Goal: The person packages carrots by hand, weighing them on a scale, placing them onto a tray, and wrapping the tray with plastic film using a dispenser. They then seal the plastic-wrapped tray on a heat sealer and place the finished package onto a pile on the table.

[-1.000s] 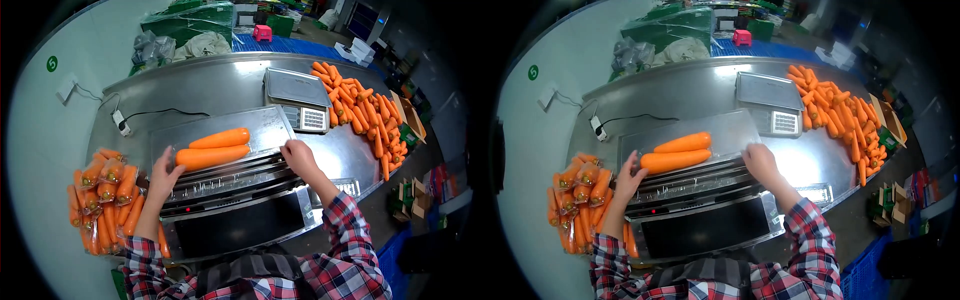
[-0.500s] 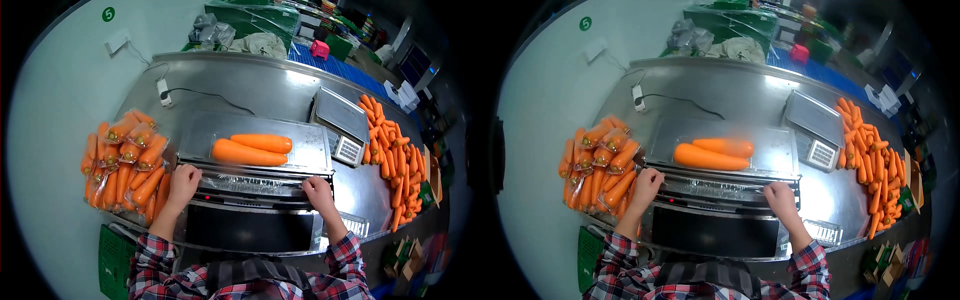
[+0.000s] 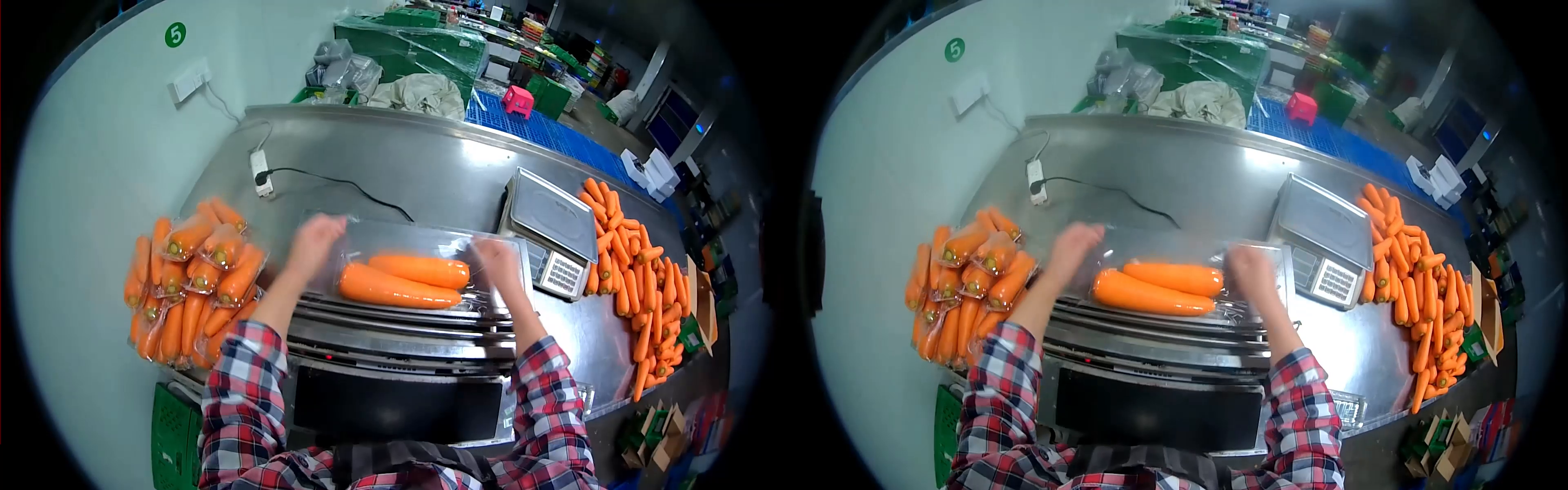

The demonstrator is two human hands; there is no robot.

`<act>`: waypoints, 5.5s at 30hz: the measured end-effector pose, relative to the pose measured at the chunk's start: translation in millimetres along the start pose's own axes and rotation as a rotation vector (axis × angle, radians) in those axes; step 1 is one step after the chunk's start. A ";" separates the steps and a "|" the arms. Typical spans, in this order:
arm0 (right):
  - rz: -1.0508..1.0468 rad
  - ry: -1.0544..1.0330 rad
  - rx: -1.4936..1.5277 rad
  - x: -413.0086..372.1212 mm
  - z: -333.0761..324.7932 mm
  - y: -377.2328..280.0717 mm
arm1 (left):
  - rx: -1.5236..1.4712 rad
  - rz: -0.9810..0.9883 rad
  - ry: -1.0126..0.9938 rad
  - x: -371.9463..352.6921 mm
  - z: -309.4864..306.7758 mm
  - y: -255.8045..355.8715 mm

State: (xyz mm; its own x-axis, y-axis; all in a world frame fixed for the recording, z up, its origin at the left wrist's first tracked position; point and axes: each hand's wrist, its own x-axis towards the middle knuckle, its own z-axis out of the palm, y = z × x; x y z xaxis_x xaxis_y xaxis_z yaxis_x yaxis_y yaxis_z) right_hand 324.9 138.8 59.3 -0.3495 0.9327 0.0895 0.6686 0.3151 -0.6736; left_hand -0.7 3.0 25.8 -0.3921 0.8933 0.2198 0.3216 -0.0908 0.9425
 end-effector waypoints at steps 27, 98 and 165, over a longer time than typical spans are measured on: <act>0.196 -0.389 0.270 -162.7 -59.6 -47.1 | 0.357 -0.241 -0.119 -161.1 -24.1 65.3; 0.348 0.195 -0.081 -346.7 -83.6 103.9 | 0.368 -0.098 -0.068 -13.4 4.3 47.5; -0.196 0.175 -0.278 53.6 -254.1 340.2 | 0.802 0.361 -0.909 -164.3 564.2 60.6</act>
State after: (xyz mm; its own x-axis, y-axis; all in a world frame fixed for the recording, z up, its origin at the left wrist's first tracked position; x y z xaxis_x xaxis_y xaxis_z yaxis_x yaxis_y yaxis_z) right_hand 700.4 340.6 21.4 -0.3869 0.8582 0.3374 0.7611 0.5038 -0.4086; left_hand 569.5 99.1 -95.2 0.4564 0.8816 -0.1199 0.8421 -0.3846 0.3780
